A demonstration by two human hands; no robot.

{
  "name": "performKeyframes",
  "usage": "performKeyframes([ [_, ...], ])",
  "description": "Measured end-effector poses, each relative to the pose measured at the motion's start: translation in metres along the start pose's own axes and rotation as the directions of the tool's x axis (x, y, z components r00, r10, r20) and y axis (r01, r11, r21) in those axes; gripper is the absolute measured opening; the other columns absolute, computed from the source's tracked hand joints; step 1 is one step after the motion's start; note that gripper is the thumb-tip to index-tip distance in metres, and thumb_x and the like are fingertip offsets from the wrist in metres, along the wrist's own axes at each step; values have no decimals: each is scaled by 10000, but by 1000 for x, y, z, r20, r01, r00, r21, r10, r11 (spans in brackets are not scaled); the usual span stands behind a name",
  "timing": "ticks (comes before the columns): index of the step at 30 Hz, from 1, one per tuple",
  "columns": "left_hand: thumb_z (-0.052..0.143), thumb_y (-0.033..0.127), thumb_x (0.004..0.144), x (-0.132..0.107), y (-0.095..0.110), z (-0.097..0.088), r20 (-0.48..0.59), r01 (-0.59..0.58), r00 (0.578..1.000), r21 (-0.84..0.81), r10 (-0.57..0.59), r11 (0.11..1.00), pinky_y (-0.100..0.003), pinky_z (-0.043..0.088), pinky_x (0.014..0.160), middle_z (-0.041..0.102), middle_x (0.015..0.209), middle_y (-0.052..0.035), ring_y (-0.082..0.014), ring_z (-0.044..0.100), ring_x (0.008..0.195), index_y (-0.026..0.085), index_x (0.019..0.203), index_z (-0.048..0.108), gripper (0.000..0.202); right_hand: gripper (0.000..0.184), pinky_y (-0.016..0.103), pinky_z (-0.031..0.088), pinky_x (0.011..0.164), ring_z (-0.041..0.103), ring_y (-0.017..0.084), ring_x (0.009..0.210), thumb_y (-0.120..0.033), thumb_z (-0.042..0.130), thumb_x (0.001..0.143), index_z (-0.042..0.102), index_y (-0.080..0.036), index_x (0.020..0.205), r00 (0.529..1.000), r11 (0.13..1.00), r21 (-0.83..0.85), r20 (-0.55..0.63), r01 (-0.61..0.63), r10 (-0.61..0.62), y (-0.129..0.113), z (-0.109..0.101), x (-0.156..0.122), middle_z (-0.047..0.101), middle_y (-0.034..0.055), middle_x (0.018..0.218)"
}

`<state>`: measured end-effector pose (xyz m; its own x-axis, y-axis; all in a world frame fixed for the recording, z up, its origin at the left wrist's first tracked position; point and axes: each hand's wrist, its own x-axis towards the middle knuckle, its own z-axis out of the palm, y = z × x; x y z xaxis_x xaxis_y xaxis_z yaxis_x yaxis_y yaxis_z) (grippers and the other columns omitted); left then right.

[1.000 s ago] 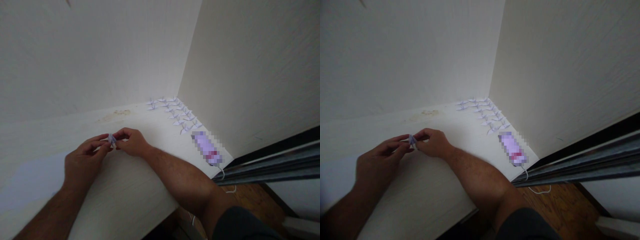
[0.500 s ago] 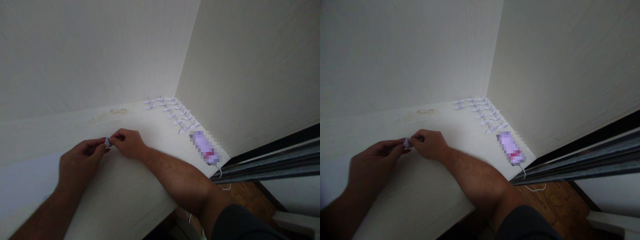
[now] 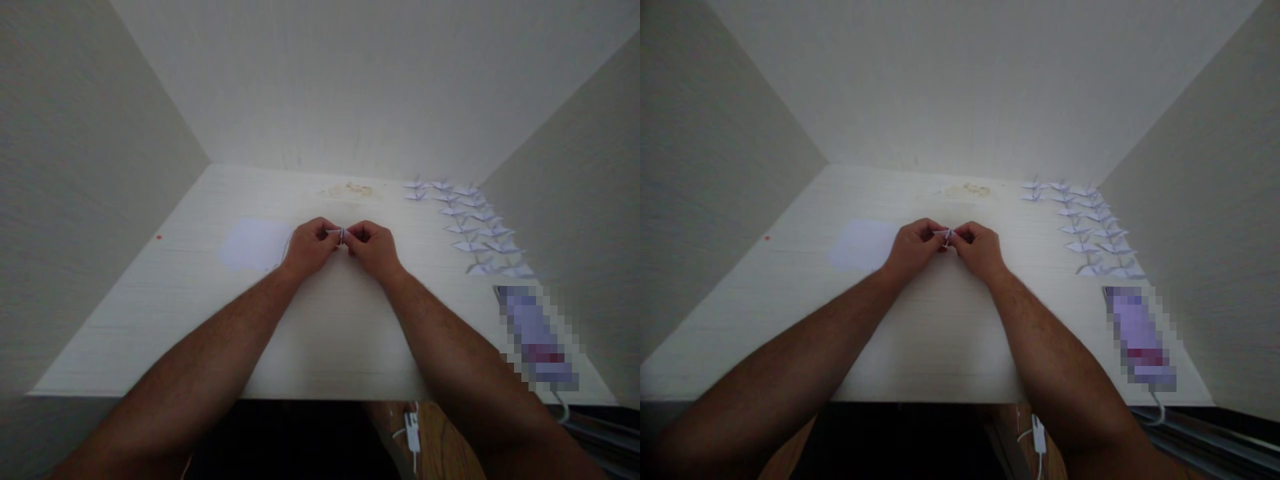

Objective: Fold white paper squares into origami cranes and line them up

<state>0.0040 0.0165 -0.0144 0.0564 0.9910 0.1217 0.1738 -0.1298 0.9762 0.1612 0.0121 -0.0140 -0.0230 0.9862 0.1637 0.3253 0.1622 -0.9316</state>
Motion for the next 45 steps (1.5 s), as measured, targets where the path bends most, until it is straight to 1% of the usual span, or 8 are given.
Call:
performKeyframes([
  [5,732,306,728,0,7,-3,22,33,999,-135,-30,990,-291,545,618,702,721,-49,-150,653,626,150,746,622,192,260,223,347,446,467,88,465,-414,669,779,630,-181,670,999,1000,-19,43,-7,8,0,-3,2,563,-21,522],
  [12,763,299,665,2,9,-9,103,145,988,-388,-113,910,-315,548,625,671,674,-18,-145,645,593,161,722,570,244,295,218,391,455,479,82,460,-467,712,727,619,-190,686,982,975,212,189,-62,22,2,-10,3,567,-33,543],
  [20,775,271,659,-2,14,-12,236,272,958,-565,-163,779,-301,541,650,673,664,-15,-134,641,613,158,707,570,239,321,225,454,477,517,79,464,-465,772,658,595,-197,659,955,881,438,293,-176,46,-2,-9,1,593,-43,592],
  [28,840,250,603,-2,13,-11,181,251,966,-515,-182,820,-312,530,646,677,655,-25,-145,639,599,138,692,617,265,313,216,425,461,491,76,447,-468,759,691,613,-192,674,967,916,379,252,-133,36,-1,-5,1,575,-49,533],
  [37,834,231,581,-4,17,-19,398,417,893,-558,-209,718,-266,503,546,675,663,-39,-139,627,539,133,703,604,279,317,222,482,522,561,82,502,-424,822,648,625,-177,676,901,843,496,432,-210,-29,4,-8,2,633,-33,597],
  [39,814,249,607,-3,17,-17,371,397,903,-531,-216,749,-260,499,527,666,643,-40,-139,624,526,135,688,589,265,295,227,489,537,577,87,524,-395,830,644,637,-180,705,927,844,504,374,-184,-22,5,-6,2,650,-30,625],
  [43,784,255,635,0,15,-15,231,319,942,-380,-244,868,-281,521,529,652,606,-33,-142,617,509,137,678,603,221,316,230,498,603,609,95,645,-318,842,616,690,-219,874,984,889,457,168,-26,-58,2,-3,2,681,-28,757],
  [45,779,257,638,1,14,-14,205,296,948,-289,-243,910,-271,508,504,640,577,-34,-135,599,488,134,671,611,211,307,233,486,597,602,97,643,-318,822,634,705,-222,901,984,927,374,166,-6,-61,1,-2,1,684,-19,763],
])
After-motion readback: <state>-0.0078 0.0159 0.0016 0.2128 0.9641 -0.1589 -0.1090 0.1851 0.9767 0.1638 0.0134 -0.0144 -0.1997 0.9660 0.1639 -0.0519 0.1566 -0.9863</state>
